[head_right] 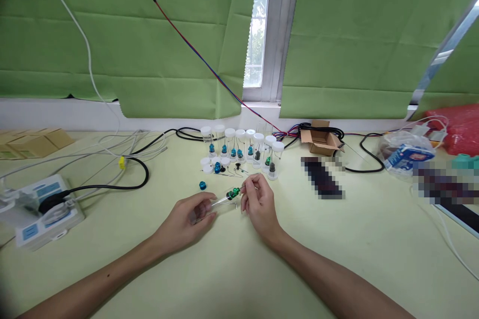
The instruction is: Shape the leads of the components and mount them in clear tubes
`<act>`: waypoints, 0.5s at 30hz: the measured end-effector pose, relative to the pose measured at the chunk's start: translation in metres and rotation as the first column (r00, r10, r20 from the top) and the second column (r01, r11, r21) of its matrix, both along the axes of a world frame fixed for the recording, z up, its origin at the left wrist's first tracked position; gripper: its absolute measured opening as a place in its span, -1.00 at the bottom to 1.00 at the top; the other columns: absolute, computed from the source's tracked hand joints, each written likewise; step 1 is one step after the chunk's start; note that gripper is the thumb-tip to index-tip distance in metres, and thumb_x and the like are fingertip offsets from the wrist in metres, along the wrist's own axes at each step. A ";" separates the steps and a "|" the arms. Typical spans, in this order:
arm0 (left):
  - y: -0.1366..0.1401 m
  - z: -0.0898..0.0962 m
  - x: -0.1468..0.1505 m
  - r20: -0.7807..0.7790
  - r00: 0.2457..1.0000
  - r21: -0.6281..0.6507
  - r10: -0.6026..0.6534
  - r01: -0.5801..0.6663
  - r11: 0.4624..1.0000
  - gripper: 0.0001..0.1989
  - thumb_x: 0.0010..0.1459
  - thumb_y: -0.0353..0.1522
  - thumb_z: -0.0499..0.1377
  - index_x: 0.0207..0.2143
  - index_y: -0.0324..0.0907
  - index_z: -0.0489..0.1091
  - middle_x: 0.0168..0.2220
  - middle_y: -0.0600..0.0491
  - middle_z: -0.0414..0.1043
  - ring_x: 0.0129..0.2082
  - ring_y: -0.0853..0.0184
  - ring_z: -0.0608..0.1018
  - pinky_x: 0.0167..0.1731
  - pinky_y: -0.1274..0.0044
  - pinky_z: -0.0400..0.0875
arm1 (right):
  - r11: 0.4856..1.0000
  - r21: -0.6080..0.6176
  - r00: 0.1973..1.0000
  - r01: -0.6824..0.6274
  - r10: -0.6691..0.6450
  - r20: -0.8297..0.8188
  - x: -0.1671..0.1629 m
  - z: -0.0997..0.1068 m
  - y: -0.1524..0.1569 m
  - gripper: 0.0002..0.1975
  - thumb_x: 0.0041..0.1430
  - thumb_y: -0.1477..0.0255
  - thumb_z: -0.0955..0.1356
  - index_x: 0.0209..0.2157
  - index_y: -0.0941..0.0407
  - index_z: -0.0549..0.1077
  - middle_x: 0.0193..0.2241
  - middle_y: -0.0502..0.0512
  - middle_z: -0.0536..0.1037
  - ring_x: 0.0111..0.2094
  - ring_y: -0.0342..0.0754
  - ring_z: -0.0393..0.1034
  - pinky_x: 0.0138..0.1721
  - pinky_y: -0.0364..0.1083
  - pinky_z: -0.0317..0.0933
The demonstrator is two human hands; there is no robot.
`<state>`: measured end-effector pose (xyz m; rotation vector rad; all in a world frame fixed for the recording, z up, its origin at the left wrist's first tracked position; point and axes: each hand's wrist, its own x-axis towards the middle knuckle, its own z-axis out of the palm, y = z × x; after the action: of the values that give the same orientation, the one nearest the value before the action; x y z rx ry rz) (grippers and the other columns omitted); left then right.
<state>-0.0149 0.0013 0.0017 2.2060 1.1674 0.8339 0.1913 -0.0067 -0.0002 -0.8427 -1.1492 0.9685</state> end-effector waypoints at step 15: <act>-0.001 0.000 -0.001 0.013 1.000 -0.005 -0.013 0.013 1.000 -0.78 0.18 -0.36 0.14 -0.10 -0.14 0.36 -0.43 0.12 0.38 -0.50 0.39 0.40 -0.45 0.56 0.32 | 0.999 -0.045 0.999 -0.020 0.018 -0.043 0.001 -0.001 0.002 -0.71 0.29 0.19 0.32 -0.37 0.10 0.30 -0.48 -0.08 0.40 -0.70 -0.27 0.27 -0.72 -0.24 0.09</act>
<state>-0.0157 0.0005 0.0013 2.1985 1.1470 0.8375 0.1926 -0.0044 -0.0015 -0.8451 -1.1041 1.0268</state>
